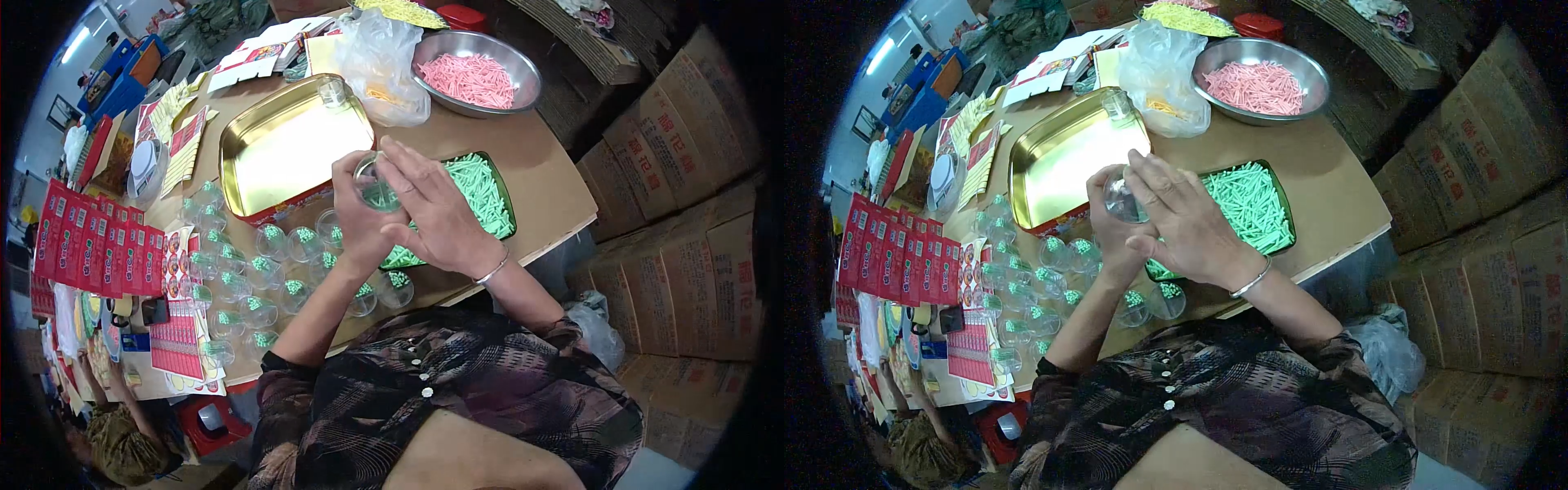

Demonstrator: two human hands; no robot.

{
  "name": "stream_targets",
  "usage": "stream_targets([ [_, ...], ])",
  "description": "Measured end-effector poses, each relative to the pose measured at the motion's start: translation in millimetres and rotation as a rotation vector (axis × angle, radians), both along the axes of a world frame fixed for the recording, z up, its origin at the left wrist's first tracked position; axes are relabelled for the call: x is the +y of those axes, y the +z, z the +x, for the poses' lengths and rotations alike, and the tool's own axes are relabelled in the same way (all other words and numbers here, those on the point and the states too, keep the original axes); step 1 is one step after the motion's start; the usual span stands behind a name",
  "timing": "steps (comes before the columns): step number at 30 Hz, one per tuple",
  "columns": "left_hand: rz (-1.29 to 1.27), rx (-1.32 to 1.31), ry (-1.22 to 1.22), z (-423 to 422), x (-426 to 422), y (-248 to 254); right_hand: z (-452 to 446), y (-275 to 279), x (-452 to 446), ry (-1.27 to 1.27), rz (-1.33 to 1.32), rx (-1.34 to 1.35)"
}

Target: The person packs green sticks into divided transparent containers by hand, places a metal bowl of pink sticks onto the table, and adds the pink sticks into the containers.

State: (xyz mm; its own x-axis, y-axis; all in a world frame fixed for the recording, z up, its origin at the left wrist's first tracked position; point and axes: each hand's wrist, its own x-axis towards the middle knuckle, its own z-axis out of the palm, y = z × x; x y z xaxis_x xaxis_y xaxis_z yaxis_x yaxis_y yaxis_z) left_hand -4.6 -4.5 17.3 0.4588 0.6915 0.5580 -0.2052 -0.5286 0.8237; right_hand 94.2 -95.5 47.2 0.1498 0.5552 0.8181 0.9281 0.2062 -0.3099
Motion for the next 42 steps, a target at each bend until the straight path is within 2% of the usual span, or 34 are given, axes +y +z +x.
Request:
stream_targets([
  [2,-0.002,0.019,-0.022,0.1,-0.3,-1.3,3.5,-4.7,-7.1,0.033,-0.171,0.003],
  [4,0.022,0.011,-0.038,-0.7,3.7,-5.5,14.0,-0.2,-21.5,-0.012,-0.030,0.228],
  [5,0.048,0.000,-0.052,-2.4,6.5,-9.1,25.7,-6.6,-28.7,-0.012,-0.037,0.237],
  [7,0.102,-0.024,-0.080,-5.7,10.1,-14.6,55.3,-35.4,-38.9,-0.286,-0.627,0.178],
  [9,0.114,-0.030,-0.092,-3.5,10.4,-16.7,74.0,-84.8,-43.2,-0.470,-1.078,-0.091],
  [10,0.129,-0.040,-0.100,-1.3,10.1,-17.5,74.8,-106.5,-41.7,-0.474,-1.082,-0.090],
  [12,0.156,-0.061,-0.113,2.1,7.2,-20.3,74.7,-137.9,-40.3,-0.416,-0.827,-0.159],
  [18,0.187,0.015,-0.144,4.7,10.6,-27.0,72.4,-121.0,-37.0,-0.319,-0.929,-0.072],
  [22,0.186,0.085,-0.095,0.6,13.7,-31.1,81.5,-106.9,-46.3,-0.092,-0.545,0.360],
  [28,0.175,0.082,-0.146,9.3,10.4,-36.8,70.5,-51.5,-47.3,-0.048,-0.392,0.659],
  [32,0.209,0.132,-0.104,13.4,9.8,-41.5,51.5,-5.1,-48.1,0.106,-0.163,0.858],
  [33,0.211,0.134,-0.112,13.6,8.4,-41.3,47.4,-4.3,-46.1,0.099,-0.158,0.862],
  [37,0.224,0.139,-0.084,15.7,2.4,-38.1,35.0,-0.1,-33.6,0.036,-0.093,0.514],
  [38,0.226,0.138,-0.082,16.4,2.6,-37.0,33.4,1.0,-31.8,0.038,-0.091,0.513],
  [42,0.262,0.120,-0.078,15.4,0.5,-35.1,26.5,3.2,-29.5,-0.052,-0.173,0.162],
])
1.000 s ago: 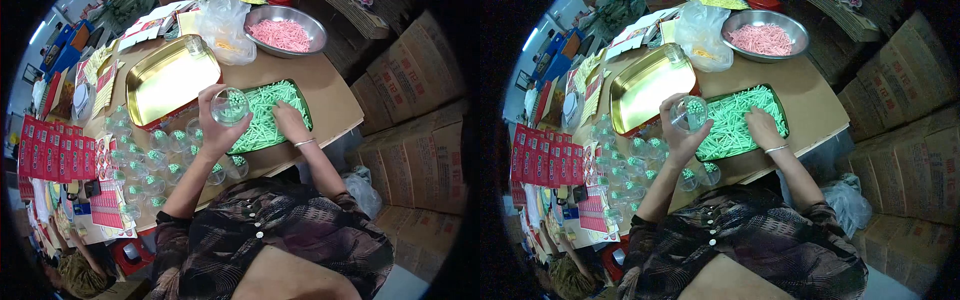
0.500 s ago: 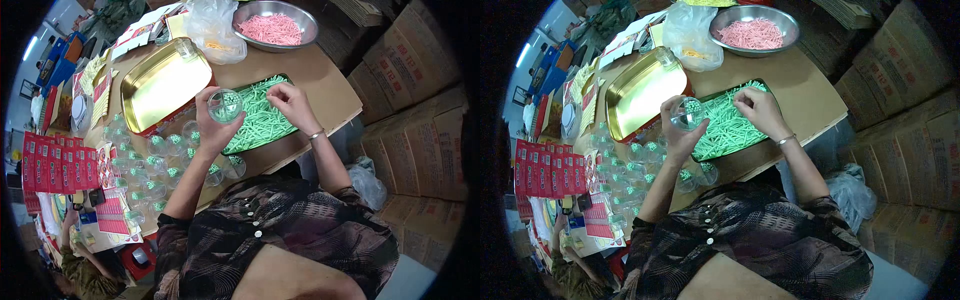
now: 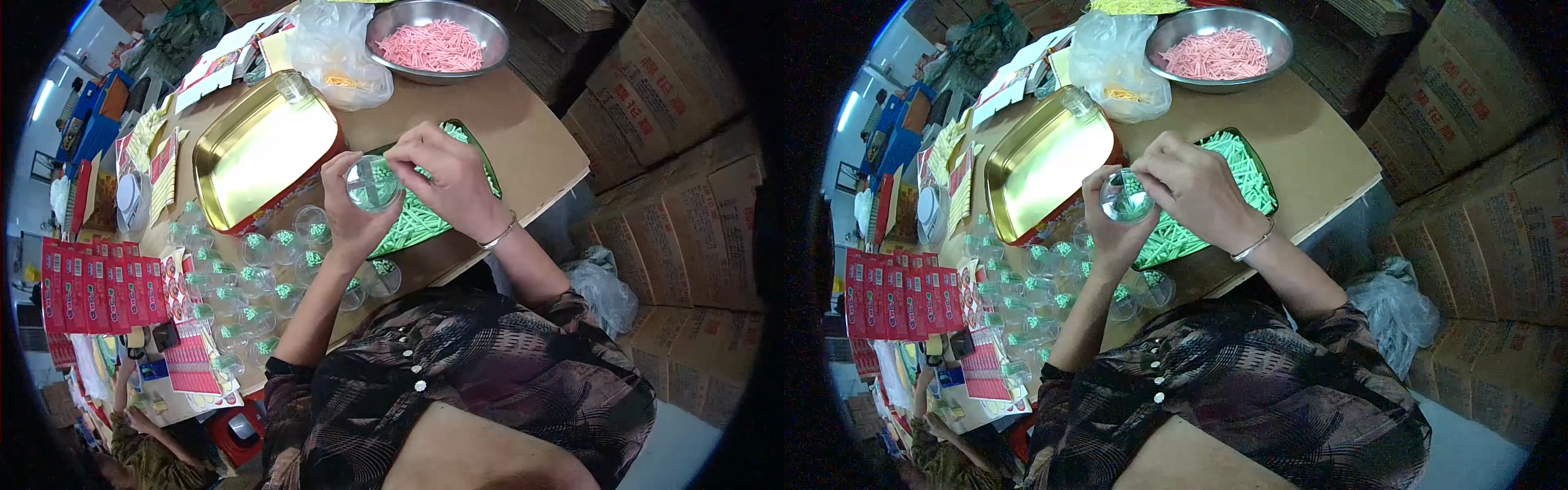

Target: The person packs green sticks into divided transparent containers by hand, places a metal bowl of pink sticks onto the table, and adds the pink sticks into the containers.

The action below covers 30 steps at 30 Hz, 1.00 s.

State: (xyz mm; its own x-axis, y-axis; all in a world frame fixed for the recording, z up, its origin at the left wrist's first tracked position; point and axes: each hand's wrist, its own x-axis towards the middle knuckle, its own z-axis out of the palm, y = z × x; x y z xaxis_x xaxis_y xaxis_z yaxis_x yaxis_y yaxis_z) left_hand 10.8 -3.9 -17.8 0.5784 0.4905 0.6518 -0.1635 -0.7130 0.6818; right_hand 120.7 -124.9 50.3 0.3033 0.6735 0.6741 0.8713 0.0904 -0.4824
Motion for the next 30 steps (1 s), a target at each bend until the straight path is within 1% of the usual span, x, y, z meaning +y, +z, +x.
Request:
stream_targets([
  [1,0.001,-0.001,0.002,0.1,0.7,0.2,0.1,1.1,-0.2,0.002,0.001,-0.001],
  [5,-0.022,-0.025,-0.012,-0.1,1.6,-0.1,3.1,4.6,-5.6,0.101,0.076,0.338],
  [6,-0.026,-0.025,-0.011,-0.3,0.2,-0.8,2.7,4.4,-5.8,0.101,0.072,0.339],
  [10,-0.078,-0.010,-0.037,1.5,-2.5,-0.7,2.6,5.4,-1.5,0.136,0.209,0.409],
  [11,-0.078,-0.011,-0.038,2.1,-2.6,-0.5,2.0,5.3,-0.3,0.136,0.210,0.408],
  [15,-0.041,-0.039,-0.044,2.4,-3.7,-0.5,-0.8,-0.4,5.1,0.101,0.192,0.225],
  [16,-0.042,-0.038,-0.043,2.1,-4.2,0.2,-0.5,-3.2,5.7,0.102,0.192,0.226],
  [20,-0.100,-0.039,-0.056,-1.5,-5.3,7.2,3.5,-15.7,10.0,0.072,0.036,0.028],
  [21,-0.101,-0.038,-0.046,-2.5,-4.9,7.4,2.7,-16.2,10.6,0.081,0.034,0.030],
  [25,-0.126,-0.018,-0.044,-4.0,-2.9,5.9,-0.8,-19.1,7.4,0.069,0.067,-0.164],
  [26,-0.128,-0.016,-0.040,-4.9,-2.6,6.4,0.4,-20.5,5.7,0.073,0.066,-0.161],
  [30,-0.099,0.017,-0.034,-3.2,-5.8,8.9,9.9,-26.1,-4.4,0.110,0.051,0.085],
])
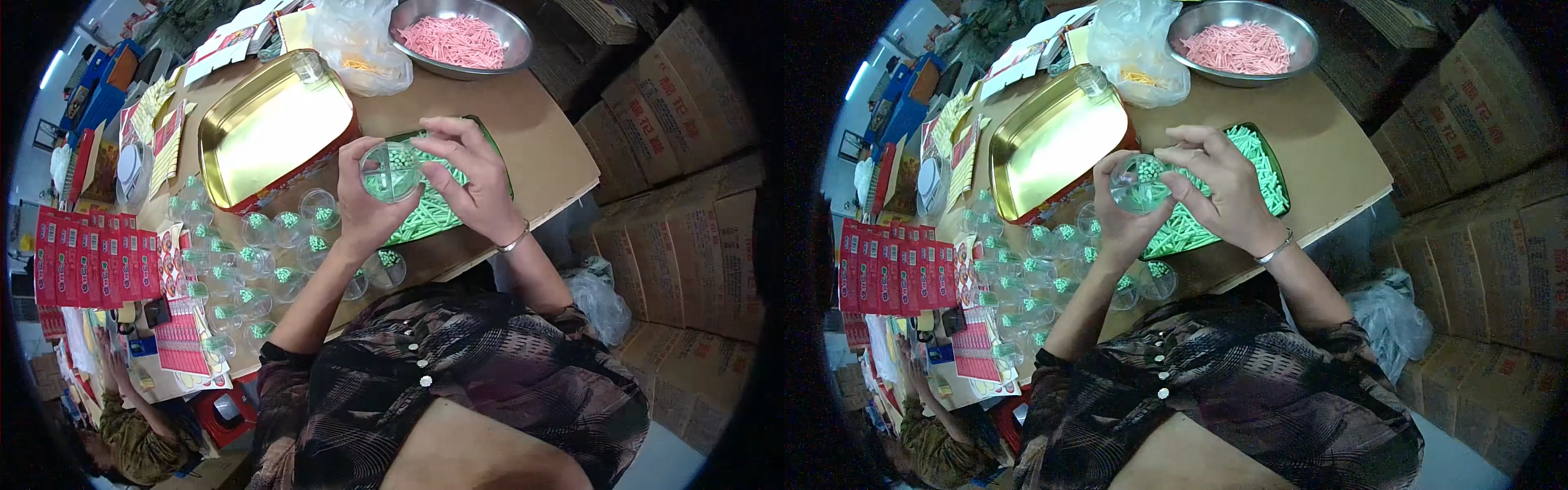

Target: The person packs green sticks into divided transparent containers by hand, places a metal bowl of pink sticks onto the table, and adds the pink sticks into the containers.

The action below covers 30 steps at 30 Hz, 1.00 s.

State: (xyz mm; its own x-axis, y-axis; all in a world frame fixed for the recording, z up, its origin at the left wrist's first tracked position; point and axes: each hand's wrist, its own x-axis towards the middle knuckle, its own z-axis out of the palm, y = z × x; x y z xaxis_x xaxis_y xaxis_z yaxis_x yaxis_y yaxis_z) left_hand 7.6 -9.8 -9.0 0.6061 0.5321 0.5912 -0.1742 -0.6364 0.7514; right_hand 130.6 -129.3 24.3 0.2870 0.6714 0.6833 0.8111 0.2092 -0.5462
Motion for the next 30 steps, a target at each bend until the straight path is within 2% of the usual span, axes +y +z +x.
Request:
stream_targets([
  [6,-0.122,0.016,-0.055,6.7,-2.9,-16.2,-14.4,-1.3,1.3,0.001,-0.100,0.136],
  [10,0.076,-0.011,-0.108,12.8,-9.7,-18.1,-6.2,-24.0,-1.0,-0.072,-0.195,0.031],
  [12,0.100,0.041,-0.073,5.9,-5.2,-17.6,10.7,-20.1,-17.8,-0.178,-0.196,0.173],
  [13,0.122,0.085,-0.049,3.8,-2.3,-16.6,24.3,-20.0,-26.3,-0.317,-0.229,0.197],
  [15,0.165,0.173,-0.010,0.7,3.9,-15.5,55.7,-22.3,-47.0,-0.574,-0.317,0.158],
  [18,0.047,0.227,0.062,-8.2,24.3,-22.4,101.4,-58.9,-72.1,-0.812,-0.478,0.036],
  [20,-0.073,0.203,0.111,-10.0,31.7,-27.5,112.9,-71.1,-84.8,-0.775,-0.813,0.338],
  [22,-0.018,0.199,0.098,-8.4,33.2,-32.8,135.1,-131.2,-101.8,-0.723,-0.544,0.176],
  [23,-0.032,0.204,0.087,-9.4,34.2,-31.4,129.8,-122.2,-103.3,-0.732,-0.560,0.177],
  [25,0.165,0.605,-0.067,-13.2,34.2,-28.5,115.9,-107.1,-95.6,-0.735,-0.469,-0.037],
  [27,0.338,0.867,-0.086,-13.6,30.3,-32.5,94.6,-88.3,-85.1,-0.701,-0.336,-0.124],
  [28,0.339,0.870,-0.090,-11.4,26.3,-28.3,85.6,-81.2,-79.8,-0.703,-0.337,-0.120],
  [30,0.549,1.112,-0.030,-1.1,12.1,-15.0,70.3,-73.1,-69.7,-0.439,-0.428,-0.039],
])
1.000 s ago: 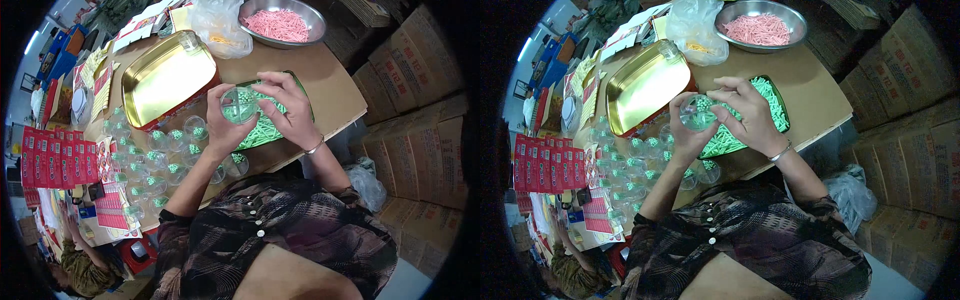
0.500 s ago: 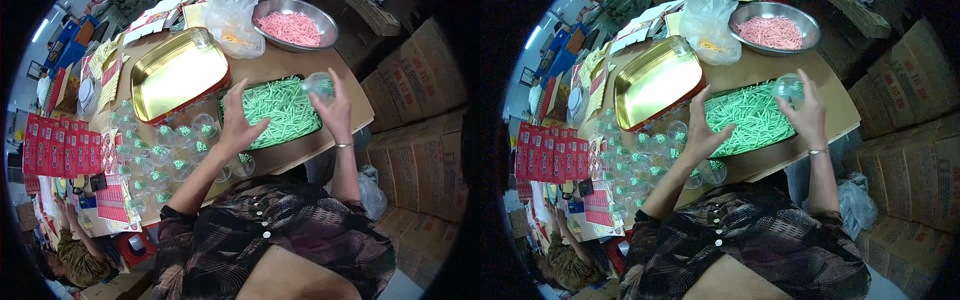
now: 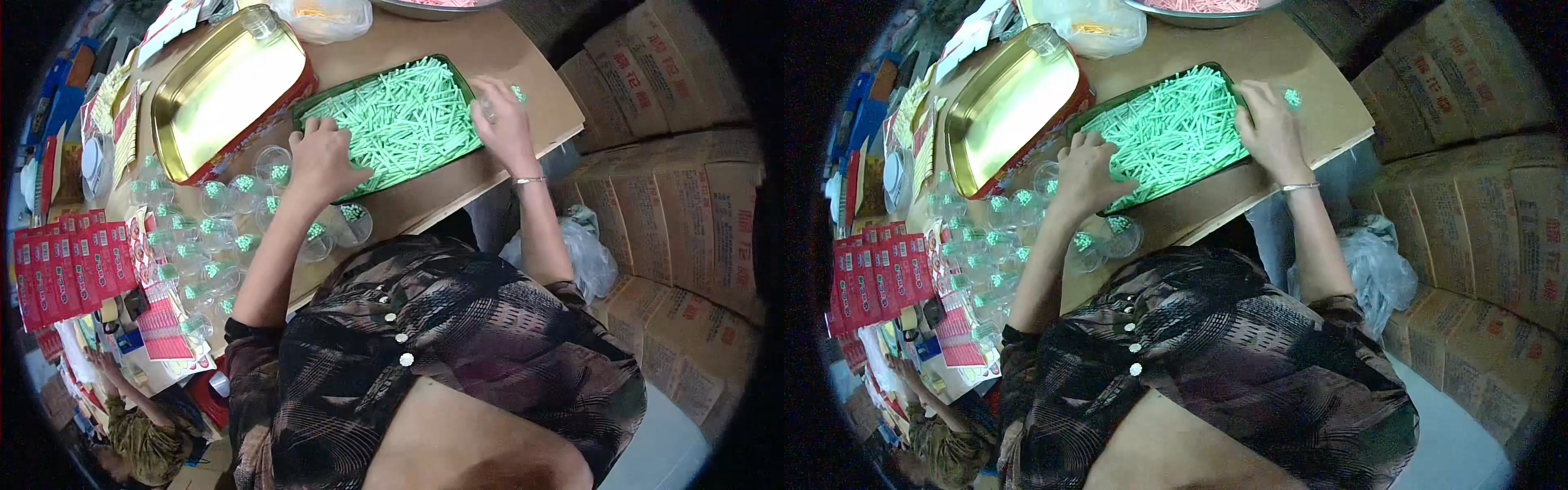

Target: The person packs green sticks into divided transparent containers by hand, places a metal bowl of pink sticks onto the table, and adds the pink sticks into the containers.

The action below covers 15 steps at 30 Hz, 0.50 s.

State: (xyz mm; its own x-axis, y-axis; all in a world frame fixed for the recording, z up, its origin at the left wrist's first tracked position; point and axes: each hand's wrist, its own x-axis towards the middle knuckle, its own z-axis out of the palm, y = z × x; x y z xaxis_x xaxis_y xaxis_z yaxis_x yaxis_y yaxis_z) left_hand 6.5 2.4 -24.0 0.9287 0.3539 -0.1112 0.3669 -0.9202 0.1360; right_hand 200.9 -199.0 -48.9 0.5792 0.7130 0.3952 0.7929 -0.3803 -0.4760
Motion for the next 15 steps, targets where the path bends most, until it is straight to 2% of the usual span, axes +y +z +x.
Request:
stream_targets([
  [5,0.012,-0.141,-0.033,34.2,-22.7,-14.3,18.8,-46.1,51.5,0.102,-0.009,-0.053],
  [7,0.004,-0.149,-0.026,32.9,-16.3,-23.5,24.0,-54.4,70.0,0.070,-0.090,-0.052],
  [8,-0.005,-0.155,-0.014,31.2,-9.5,-26.6,22.6,-51.0,74.6,0.067,-0.084,-0.057],
  [10,-0.024,-0.164,0.013,28.6,6.8,-32.0,16.6,-46.7,80.9,0.160,-0.247,-0.024],
  [12,-0.061,-0.142,0.020,19.9,15.9,-26.0,0.3,-41.4,81.2,0.314,-0.280,0.137],
  [15,-0.168,-0.104,0.050,13.2,27.3,-14.0,-26.9,-37.0,70.6,0.400,-0.152,0.155],
])
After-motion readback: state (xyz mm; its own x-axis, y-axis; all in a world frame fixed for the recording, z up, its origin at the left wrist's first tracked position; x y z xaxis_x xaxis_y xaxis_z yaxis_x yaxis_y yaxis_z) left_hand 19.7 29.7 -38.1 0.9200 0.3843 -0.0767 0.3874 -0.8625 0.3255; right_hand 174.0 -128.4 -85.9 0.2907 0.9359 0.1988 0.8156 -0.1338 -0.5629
